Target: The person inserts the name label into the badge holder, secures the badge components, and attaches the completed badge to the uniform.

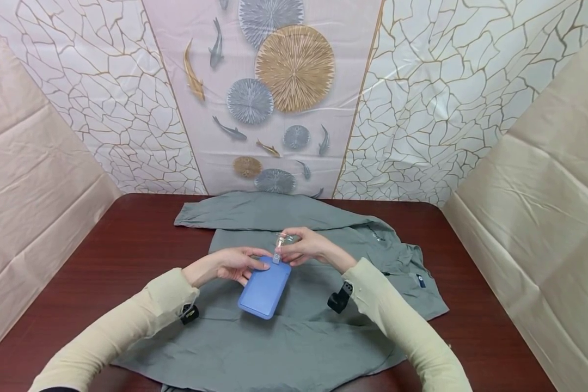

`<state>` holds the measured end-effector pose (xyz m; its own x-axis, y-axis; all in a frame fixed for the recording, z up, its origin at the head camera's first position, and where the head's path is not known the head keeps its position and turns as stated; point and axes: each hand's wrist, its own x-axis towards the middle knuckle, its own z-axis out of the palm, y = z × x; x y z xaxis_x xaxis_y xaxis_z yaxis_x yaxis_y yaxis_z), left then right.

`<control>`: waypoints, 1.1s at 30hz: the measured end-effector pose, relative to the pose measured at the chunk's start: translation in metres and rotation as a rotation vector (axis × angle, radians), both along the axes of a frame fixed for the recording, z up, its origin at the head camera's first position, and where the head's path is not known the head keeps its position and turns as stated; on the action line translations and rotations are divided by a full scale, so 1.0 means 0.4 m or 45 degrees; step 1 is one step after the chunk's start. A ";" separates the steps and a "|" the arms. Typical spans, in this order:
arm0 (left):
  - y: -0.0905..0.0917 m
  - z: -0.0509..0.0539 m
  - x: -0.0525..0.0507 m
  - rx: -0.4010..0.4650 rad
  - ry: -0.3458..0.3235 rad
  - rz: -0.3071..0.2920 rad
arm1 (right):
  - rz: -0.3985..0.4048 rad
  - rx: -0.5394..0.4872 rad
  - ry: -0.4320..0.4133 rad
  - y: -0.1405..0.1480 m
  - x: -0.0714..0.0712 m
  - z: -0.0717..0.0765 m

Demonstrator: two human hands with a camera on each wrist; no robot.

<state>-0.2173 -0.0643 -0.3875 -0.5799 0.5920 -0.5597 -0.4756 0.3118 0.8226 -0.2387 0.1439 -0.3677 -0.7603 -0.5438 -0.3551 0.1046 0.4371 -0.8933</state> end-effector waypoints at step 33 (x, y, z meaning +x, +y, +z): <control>0.033 -0.015 0.012 -0.067 0.173 0.074 | -0.065 -0.069 0.005 -0.016 0.006 -0.014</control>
<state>-0.2124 -0.0511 -0.3936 -0.6848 0.5271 -0.5032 -0.3795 0.3316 0.8637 -0.2365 0.1377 -0.3731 -0.7890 -0.5224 -0.3234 0.1222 0.3824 -0.9159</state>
